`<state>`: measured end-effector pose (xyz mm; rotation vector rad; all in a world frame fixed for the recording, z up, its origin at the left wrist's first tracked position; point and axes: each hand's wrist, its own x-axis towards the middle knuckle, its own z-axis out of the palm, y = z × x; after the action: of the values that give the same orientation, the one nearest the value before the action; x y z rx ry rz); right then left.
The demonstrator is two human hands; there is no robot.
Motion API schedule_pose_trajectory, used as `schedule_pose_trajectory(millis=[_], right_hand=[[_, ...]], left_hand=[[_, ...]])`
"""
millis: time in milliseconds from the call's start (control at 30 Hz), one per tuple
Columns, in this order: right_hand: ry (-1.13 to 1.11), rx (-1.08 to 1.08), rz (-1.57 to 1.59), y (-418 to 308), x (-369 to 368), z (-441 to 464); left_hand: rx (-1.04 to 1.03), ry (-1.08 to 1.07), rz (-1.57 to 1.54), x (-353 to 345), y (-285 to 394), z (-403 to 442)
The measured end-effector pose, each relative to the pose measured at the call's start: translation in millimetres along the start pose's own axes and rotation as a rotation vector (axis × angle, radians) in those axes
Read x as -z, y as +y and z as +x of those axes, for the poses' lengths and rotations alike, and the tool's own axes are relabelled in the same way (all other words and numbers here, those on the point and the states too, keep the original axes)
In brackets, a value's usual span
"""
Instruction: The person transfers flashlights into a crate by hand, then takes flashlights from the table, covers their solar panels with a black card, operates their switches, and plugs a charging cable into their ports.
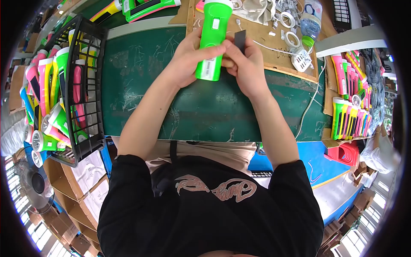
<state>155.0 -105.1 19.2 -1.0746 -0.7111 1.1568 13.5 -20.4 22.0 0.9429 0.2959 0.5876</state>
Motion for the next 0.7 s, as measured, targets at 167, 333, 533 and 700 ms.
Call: schedule_pose_trajectory(millis=[167, 333, 533, 700], right_hand=[[0.043, 0.111, -0.002, 0.1, 10.3, 4.3], [0.133, 0.265, 0.001, 5.0, 10.0, 7.5], [0.109, 0.240, -0.188, -4.2, 10.8, 1.8], [0.104, 0.242, -0.326, -4.3, 10.1, -0.5]], left_hand=[[-0.056, -0.143, -0.061, 4.8, 2.9, -3.0], [-0.040, -0.133, -0.027, 10.9, -3.2, 2.2], [-0.115, -0.017, 0.162, 6.7, -12.6, 2.4], [-0.011, 0.021, 0.215, -2.2, -7.7, -0.3]])
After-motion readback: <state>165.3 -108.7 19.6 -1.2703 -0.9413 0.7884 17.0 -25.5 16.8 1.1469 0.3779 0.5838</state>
